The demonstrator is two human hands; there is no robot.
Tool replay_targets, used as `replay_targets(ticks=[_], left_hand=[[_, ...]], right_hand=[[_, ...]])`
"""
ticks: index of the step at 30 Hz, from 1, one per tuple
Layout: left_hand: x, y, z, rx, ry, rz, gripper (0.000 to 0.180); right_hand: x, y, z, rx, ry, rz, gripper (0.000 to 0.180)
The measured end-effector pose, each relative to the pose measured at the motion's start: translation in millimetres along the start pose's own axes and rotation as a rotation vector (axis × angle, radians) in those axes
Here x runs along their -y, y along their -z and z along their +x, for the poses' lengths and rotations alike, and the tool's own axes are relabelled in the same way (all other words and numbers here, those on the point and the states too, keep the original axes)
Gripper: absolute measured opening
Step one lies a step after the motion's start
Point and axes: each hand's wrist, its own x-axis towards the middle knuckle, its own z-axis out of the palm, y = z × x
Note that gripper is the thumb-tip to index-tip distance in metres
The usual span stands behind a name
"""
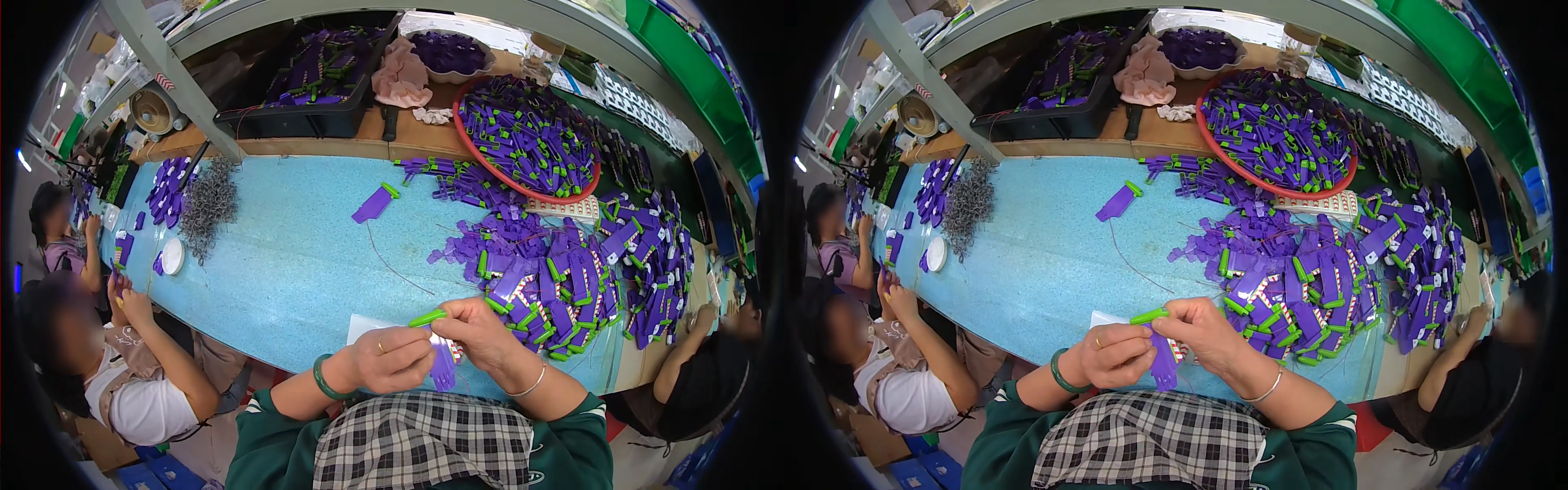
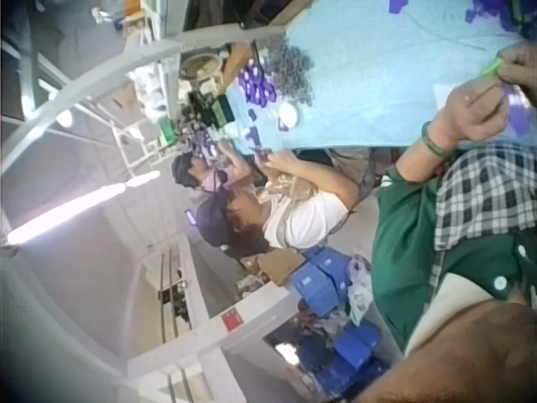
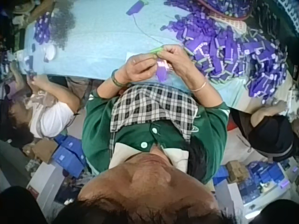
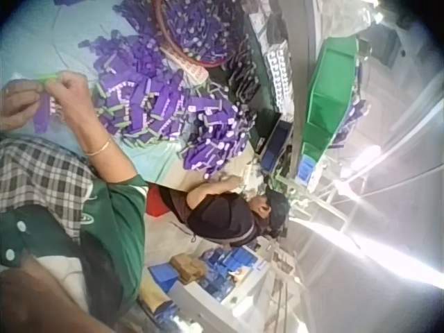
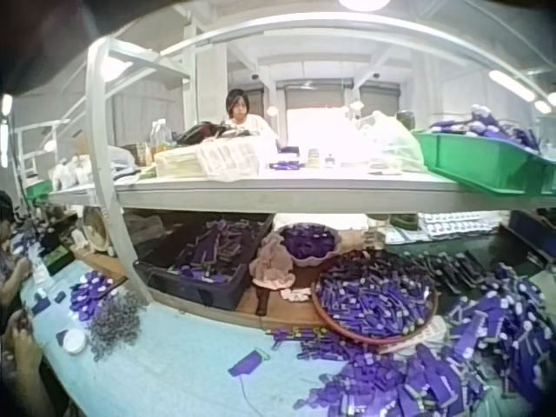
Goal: The person assembles small purple and green plastic components at a workbench. They repeatedly pick up a purple piece, attach a green piece, and place the assembled unit on the table. The person also handles a white cylindrical object and a small white container during the process.
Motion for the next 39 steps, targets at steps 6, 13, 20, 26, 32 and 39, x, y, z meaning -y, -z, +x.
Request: replay_targets(ticks=[6,13,20,26,32,39], left_hand=[[-2,4,2,0.032,0.019,0.011,0.016],[2,-3,-5,-0.001,0.268,-0.048,0.014],[-2,-8,14,0.021,1.456,-1.215,0.013],[4,-14,15,0.109,1.442,-1.199,0.013],[7,-25,27,0.191,1.465,-1.234,0.013],[90,-49,35,0.359,0.966,-0.405,0.014]], right_hand=[[-15,-3,-15,0.041,-0.133,-0.026,0.029],[-8,24,-38,0.248,0.067,-0.219,0.022],[-1,28,-27,-0.042,0.247,-0.350,0.030],[-2,34,-23,-0.033,0.157,-0.330,0.030],[-12,35,-15,-0.111,0.179,-0.315,0.028],[0,23,-10,-0.501,0.500,0.122,0.022]])
